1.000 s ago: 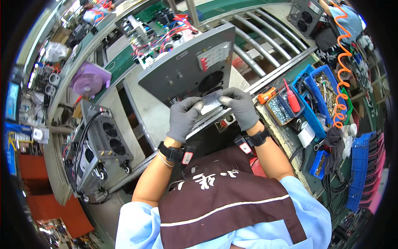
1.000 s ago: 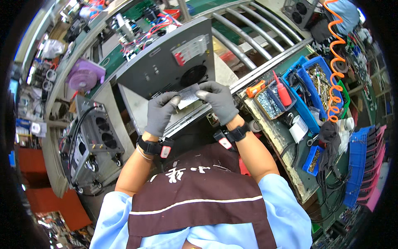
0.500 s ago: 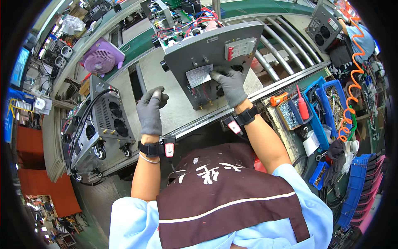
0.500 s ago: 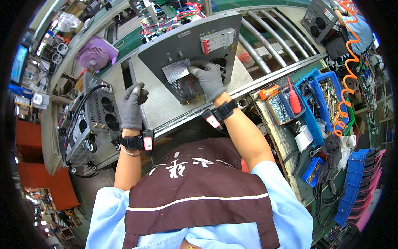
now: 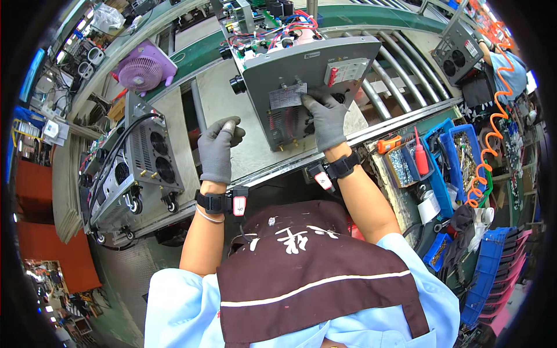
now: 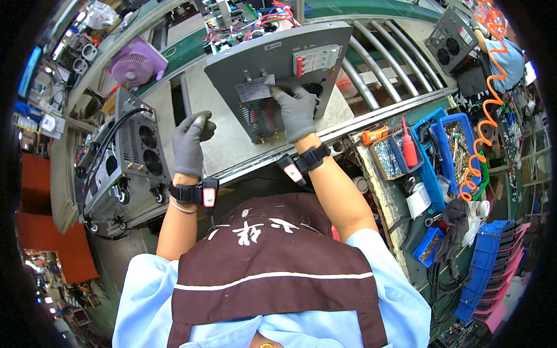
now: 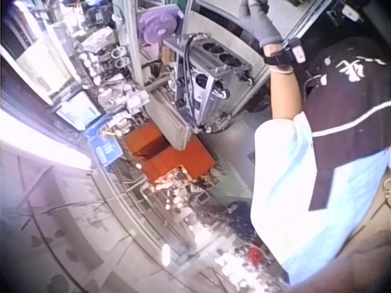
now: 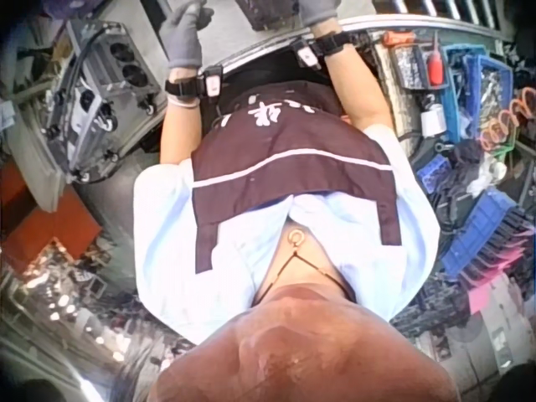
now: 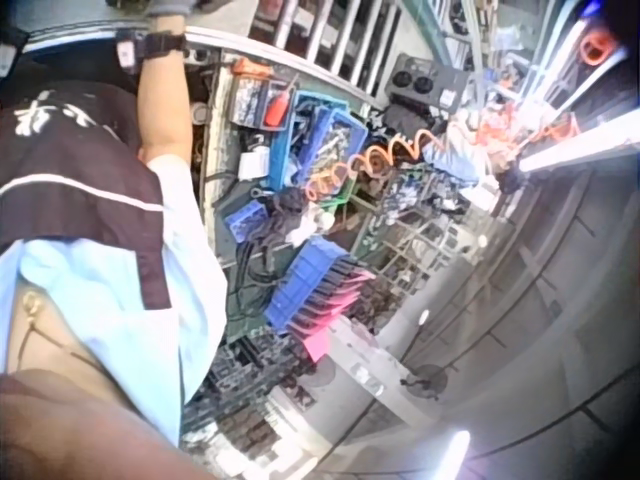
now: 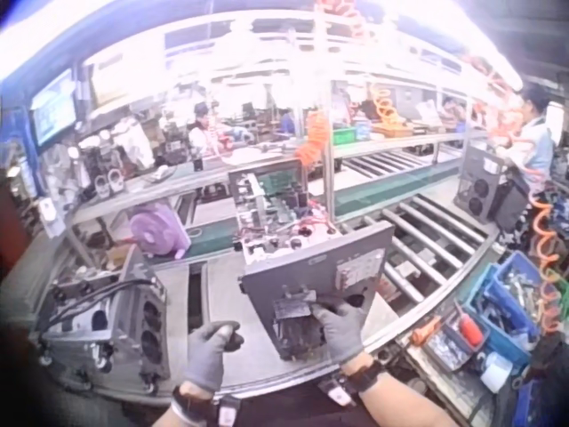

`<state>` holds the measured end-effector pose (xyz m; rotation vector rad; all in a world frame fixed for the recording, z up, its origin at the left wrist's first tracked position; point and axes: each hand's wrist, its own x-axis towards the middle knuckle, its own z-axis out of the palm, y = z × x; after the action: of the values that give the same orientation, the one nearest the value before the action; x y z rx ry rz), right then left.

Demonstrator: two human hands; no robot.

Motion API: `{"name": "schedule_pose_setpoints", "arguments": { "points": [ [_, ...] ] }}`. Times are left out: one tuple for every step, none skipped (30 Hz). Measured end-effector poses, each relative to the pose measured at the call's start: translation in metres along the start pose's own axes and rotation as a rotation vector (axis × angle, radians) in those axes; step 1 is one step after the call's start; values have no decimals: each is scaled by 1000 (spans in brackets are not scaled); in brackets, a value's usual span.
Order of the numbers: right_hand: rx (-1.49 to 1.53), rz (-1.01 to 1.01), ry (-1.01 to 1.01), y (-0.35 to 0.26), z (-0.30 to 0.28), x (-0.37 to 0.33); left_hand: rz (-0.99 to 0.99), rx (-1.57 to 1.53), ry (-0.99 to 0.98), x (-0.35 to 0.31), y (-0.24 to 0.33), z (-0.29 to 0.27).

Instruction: Assembling internal components and wiring for an industrial power electronics unit on a factory assembly line.

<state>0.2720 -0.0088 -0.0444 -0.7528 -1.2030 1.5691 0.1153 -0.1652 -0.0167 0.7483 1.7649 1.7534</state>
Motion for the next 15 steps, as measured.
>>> {"name": "schedule_pose_setpoints", "arguments": {
  "points": [
    [43,-11,12,-1,2,-1,-2,-1,-1,1,-1,-1],
    [86,-23,23,-2,3,-2,-5,-2,-2,1,-1,-1],
    [84,-25,19,0,3,-2,-2,-6,1,1,0,-2],
    [89,-17,34,4,3,-2,-20,-8,-5,1,1,-1],
    [94,-10,49,6,3,-1,-37,-12,-12,2,1,-1],
    [112,-25,61,6,4,1,-33,-15,-13,7,0,0],
    [111,-26,57,5,6,0,-12,6,-46,10,-4,-1],
    [61,-3,86,2,8,-2,11,26,-80,14,-6,0],
    [12,18,115,-1,9,-3,18,23,-80,17,-8,5],
    [16,4,115,1,8,-3,154,46,-107,20,-8,17],
    [6,-31,116,3,7,-3,294,68,-134,24,-7,26],
    [-2,-69,118,3,6,-3,219,105,-230,28,-9,29],
    [-22,-99,123,7,12,-6,186,79,-251,28,-15,29],
    [-52,-131,132,12,10,-4,276,104,-204,34,-35,34],
    [-75,-158,134,21,10,-2,364,135,-146,39,-53,35]
  ]
}}
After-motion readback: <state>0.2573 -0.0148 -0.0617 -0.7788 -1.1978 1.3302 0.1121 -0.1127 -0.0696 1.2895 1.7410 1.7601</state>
